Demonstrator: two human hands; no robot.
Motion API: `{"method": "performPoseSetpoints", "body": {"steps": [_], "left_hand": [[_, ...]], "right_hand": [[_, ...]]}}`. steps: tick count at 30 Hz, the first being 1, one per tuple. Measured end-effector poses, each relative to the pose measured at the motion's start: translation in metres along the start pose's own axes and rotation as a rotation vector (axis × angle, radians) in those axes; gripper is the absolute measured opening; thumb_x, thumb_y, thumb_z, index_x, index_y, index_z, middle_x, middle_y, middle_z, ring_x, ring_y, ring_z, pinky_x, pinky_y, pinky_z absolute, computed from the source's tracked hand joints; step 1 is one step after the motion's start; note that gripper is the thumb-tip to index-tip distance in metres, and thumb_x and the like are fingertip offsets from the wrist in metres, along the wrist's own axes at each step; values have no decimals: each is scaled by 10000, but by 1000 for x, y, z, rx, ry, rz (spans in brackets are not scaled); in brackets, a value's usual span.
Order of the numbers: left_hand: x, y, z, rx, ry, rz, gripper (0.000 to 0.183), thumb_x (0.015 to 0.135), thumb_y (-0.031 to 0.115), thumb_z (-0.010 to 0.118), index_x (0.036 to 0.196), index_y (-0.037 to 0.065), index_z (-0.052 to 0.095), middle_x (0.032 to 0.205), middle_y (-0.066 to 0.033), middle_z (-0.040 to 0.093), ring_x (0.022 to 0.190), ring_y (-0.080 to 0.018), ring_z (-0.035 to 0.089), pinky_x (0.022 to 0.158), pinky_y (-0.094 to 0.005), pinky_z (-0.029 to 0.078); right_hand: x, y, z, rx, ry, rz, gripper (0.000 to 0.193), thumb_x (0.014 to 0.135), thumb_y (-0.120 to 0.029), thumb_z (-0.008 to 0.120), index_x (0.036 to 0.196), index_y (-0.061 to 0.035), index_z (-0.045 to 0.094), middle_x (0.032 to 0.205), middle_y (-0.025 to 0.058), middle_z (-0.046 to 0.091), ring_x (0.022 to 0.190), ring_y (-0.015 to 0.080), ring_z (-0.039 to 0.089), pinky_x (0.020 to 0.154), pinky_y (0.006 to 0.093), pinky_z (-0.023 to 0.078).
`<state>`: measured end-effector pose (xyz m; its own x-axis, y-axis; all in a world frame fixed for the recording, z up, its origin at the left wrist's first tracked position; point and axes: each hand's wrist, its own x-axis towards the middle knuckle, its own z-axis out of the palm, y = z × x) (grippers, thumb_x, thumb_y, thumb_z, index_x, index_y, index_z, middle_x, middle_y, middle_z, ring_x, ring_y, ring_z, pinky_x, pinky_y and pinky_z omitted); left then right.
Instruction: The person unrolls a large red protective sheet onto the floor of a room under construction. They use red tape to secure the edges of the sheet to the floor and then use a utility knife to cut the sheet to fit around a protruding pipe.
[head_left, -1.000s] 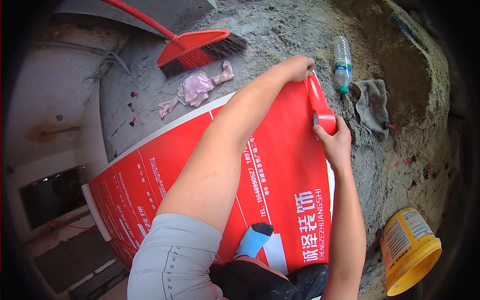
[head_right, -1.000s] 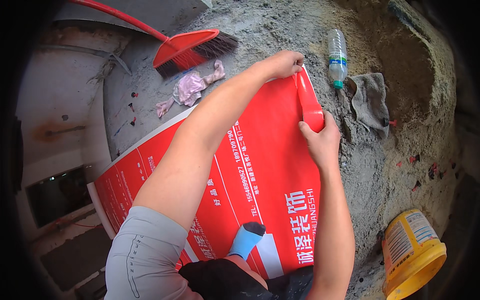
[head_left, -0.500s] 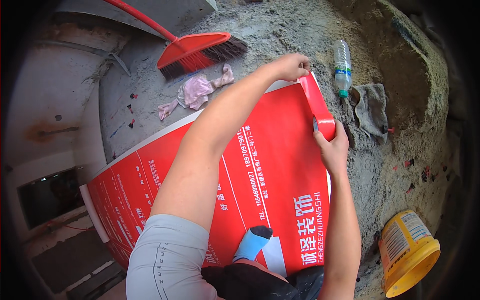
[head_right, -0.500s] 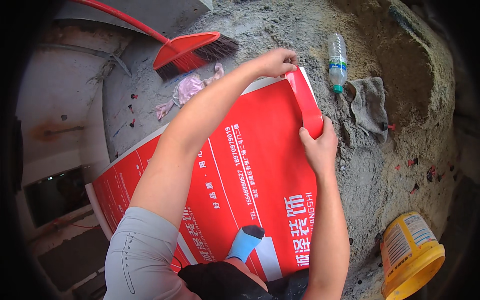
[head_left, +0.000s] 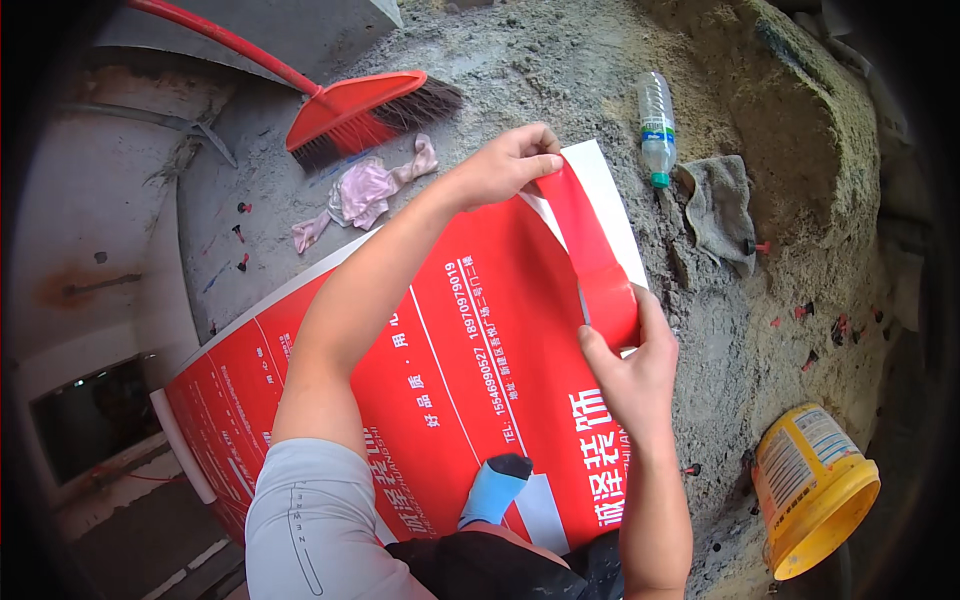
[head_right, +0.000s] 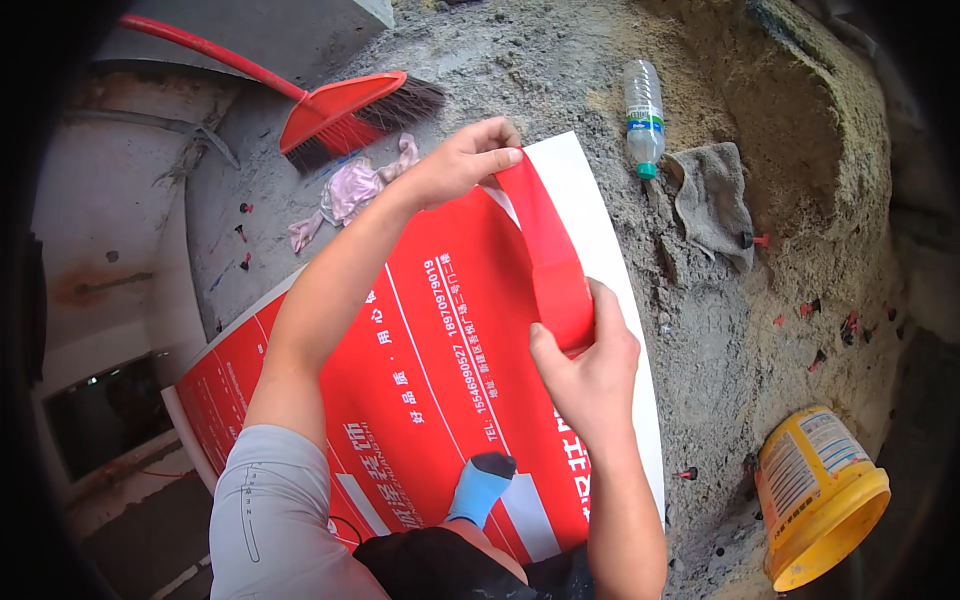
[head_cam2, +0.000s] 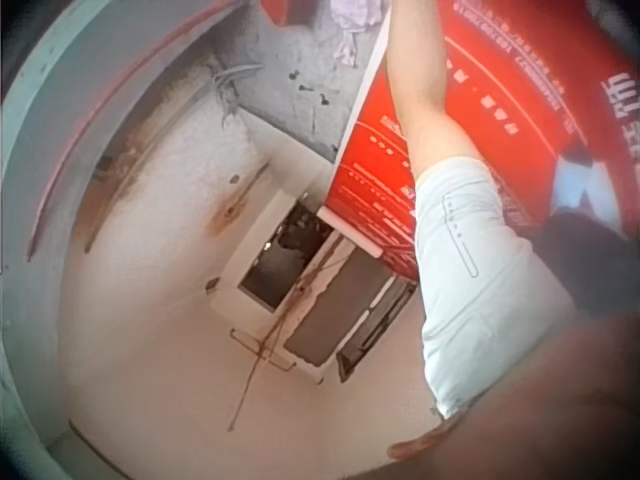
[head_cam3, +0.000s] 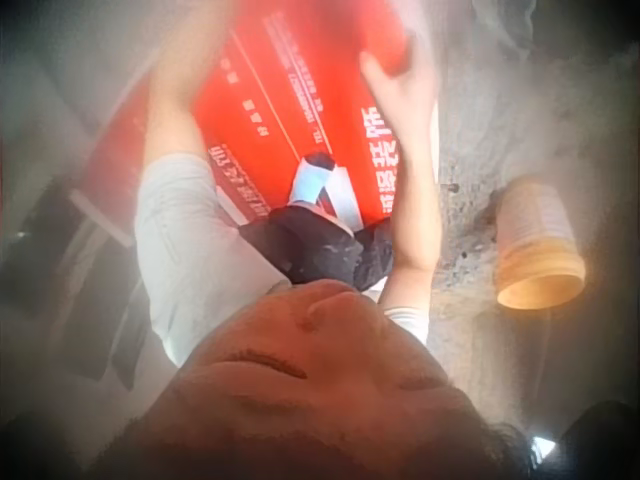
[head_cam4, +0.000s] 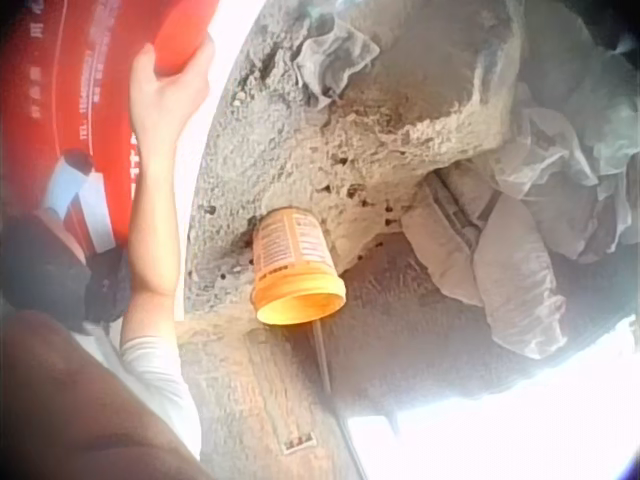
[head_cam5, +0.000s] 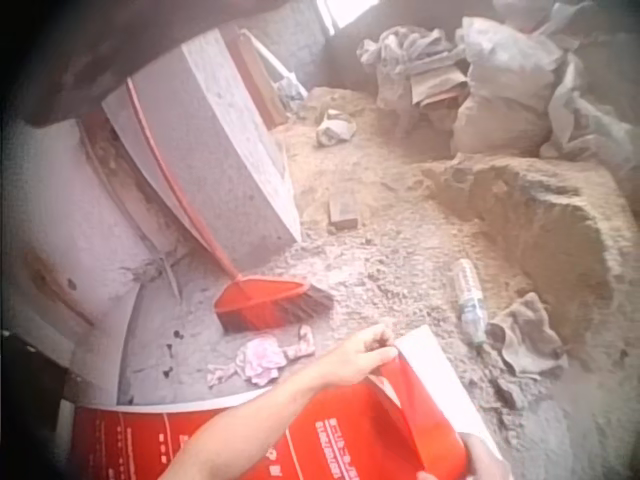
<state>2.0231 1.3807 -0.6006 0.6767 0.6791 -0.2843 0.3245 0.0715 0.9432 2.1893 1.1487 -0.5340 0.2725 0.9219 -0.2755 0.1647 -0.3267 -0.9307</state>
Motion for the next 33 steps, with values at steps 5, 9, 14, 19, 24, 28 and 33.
{"method": "performPoseSetpoints", "body": {"steps": [5,9,14,19,24,28,33], "left_hand": [[-72,27,-24,-113,84,122,132,967,170,620,989,55,558,889,13,572,825,-63,527,760,-237,436],[-66,-21,-35,-88,88,-37,132,952,176,643,990,73,569,890,31,585,836,-53,543,767,-237,449],[21,-78,7,74,128,24,125,957,154,623,984,39,581,849,7,588,792,-73,565,708,-248,476],[71,-71,41,285,232,5,153,942,167,624,1005,31,591,889,-110,653,815,-204,651,723,-364,520],[82,-79,44,637,307,171,170,927,193,609,1019,50,606,993,-170,673,934,-360,649,821,-438,510],[82,-79,45,732,315,206,163,939,202,578,1028,68,603,1015,-157,659,956,-374,638,834,-465,502],[82,-79,51,868,316,230,158,943,225,578,1050,109,594,1042,-104,640,966,-339,643,800,-472,519]], "right_hand": [[-25,-22,20,16,-34,-129,536,765,-100,733,1232,61,527,982,237,696,918,344,713,788,391,563],[-17,3,43,-56,-134,-23,568,767,-136,739,1250,66,519,982,244,685,928,372,700,810,411,557],[36,63,32,-113,47,45,476,761,-160,730,1165,50,592,934,229,710,857,341,713,780,399,551],[71,80,15,-182,80,107,437,754,-197,739,1092,57,629,951,218,712,882,312,709,798,400,538],[83,78,11,-214,64,130,433,748,-219,741,1074,47,639,951,222,710,872,330,703,794,409,535],[84,68,17,-255,83,125,422,747,-230,730,1058,42,644,938,219,710,865,337,702,792,414,535],[86,65,17,-258,83,139,409,748,-235,718,1040,41,645,923,217,711,853,341,703,785,414,538]]}}
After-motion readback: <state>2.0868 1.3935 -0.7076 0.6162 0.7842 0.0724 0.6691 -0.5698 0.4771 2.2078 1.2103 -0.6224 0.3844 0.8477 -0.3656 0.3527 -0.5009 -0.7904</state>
